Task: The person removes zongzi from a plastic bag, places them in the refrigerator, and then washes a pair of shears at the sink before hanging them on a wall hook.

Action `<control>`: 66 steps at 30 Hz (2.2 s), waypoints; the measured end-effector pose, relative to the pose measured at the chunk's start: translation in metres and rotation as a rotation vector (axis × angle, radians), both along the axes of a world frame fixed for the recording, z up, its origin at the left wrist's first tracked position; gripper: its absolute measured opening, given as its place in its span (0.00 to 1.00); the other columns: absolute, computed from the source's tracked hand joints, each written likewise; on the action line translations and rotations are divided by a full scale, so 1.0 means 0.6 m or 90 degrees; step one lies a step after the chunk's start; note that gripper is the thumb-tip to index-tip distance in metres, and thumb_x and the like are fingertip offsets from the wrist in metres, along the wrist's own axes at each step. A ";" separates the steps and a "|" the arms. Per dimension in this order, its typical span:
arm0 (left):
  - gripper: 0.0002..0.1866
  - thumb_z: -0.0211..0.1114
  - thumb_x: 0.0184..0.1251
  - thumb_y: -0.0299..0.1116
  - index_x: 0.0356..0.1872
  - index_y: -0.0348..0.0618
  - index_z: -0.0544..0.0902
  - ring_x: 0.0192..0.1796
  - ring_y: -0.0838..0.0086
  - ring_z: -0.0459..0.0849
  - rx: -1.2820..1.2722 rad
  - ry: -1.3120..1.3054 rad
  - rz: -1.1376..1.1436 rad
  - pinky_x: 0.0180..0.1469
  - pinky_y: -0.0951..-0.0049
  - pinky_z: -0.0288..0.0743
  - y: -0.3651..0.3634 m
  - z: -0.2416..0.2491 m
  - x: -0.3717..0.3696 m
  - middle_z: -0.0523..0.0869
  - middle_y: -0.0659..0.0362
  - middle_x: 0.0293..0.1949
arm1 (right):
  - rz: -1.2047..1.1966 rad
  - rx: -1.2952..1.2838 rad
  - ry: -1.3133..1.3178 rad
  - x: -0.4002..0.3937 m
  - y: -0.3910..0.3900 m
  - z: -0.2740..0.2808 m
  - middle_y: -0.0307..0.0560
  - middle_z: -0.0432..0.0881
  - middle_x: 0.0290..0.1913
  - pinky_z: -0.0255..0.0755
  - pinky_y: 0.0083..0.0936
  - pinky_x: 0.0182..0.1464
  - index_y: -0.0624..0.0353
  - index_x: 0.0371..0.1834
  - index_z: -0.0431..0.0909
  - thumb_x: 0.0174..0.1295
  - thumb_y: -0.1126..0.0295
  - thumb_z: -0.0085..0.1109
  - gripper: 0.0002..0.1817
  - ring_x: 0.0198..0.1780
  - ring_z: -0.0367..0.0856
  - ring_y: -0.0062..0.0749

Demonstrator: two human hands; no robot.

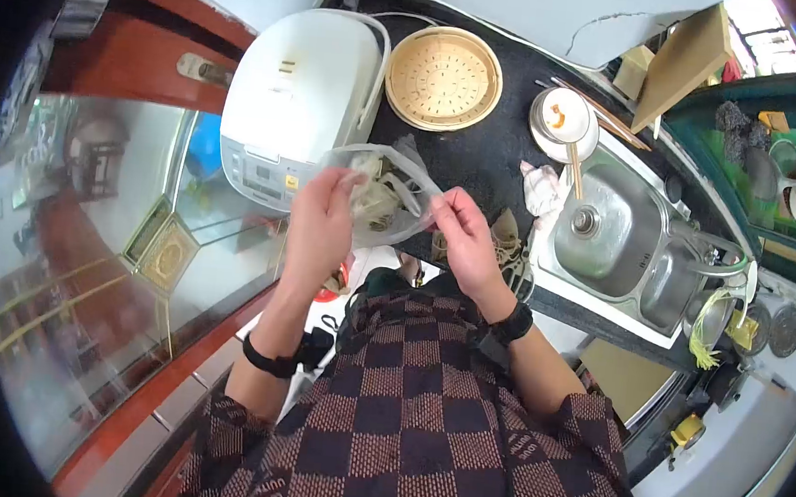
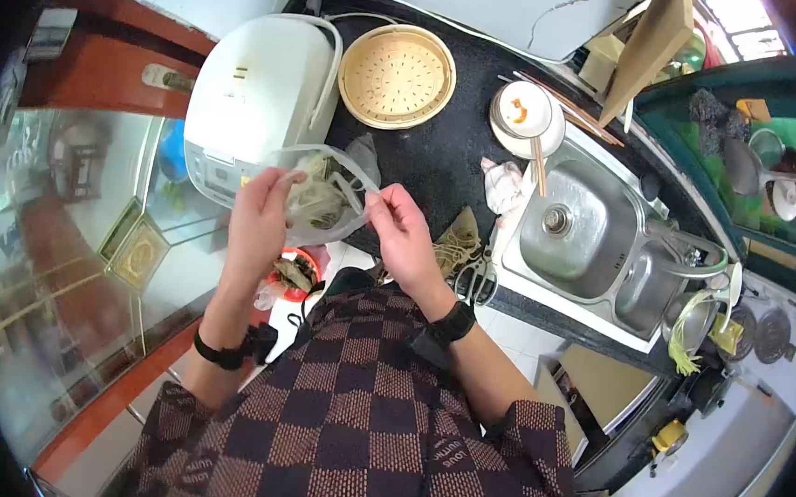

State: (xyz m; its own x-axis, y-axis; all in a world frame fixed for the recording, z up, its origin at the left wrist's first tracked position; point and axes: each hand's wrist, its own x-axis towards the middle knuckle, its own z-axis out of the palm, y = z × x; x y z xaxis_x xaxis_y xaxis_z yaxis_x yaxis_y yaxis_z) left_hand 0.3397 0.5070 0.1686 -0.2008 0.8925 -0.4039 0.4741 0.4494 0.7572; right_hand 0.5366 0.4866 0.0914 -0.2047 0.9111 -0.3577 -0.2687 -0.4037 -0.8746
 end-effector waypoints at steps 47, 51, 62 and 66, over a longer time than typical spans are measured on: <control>0.19 0.59 0.67 0.27 0.59 0.40 0.74 0.51 0.47 0.77 0.199 0.096 -0.239 0.59 0.53 0.66 -0.011 -0.117 0.018 0.79 0.42 0.51 | -0.060 0.008 -0.240 -0.006 0.028 -0.114 0.41 0.78 0.38 0.75 0.24 0.38 0.59 0.57 0.78 0.75 0.76 0.49 0.12 0.32 0.78 0.24; 0.22 0.64 0.61 0.29 0.58 0.42 0.78 0.50 0.51 0.80 0.203 0.262 -0.347 0.57 0.55 0.66 -0.003 -0.104 0.026 0.82 0.45 0.46 | -0.089 0.003 -0.246 0.001 0.023 -0.110 0.45 0.77 0.44 0.75 0.24 0.39 0.59 0.60 0.80 0.75 0.75 0.49 0.15 0.34 0.80 0.24; 0.09 0.65 0.59 0.23 0.41 0.35 0.84 0.47 0.49 0.83 0.216 0.127 -0.231 0.46 0.56 0.76 0.018 -0.136 0.035 0.84 0.47 0.42 | 0.004 0.022 -0.430 -0.007 0.020 -0.084 0.53 0.79 0.36 0.76 0.32 0.44 0.61 0.47 0.89 0.63 0.52 0.69 0.22 0.37 0.82 0.41; 0.08 0.64 0.60 0.23 0.40 0.34 0.83 0.47 0.51 0.84 0.237 0.083 -0.219 0.46 0.59 0.77 0.015 -0.152 0.030 0.84 0.45 0.40 | 0.035 0.043 -0.452 -0.010 0.023 -0.064 0.52 0.79 0.37 0.76 0.31 0.42 0.61 0.46 0.89 0.60 0.53 0.73 0.22 0.36 0.82 0.40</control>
State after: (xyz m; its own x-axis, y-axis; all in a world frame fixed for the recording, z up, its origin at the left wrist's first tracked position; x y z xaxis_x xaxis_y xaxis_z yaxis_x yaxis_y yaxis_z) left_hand 0.3577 0.5159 0.0774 0.1016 0.9941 -0.0380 0.6476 -0.0371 0.7611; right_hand 0.5308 0.5002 0.0532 0.0110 0.9312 -0.3644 0.3942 -0.3390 -0.8542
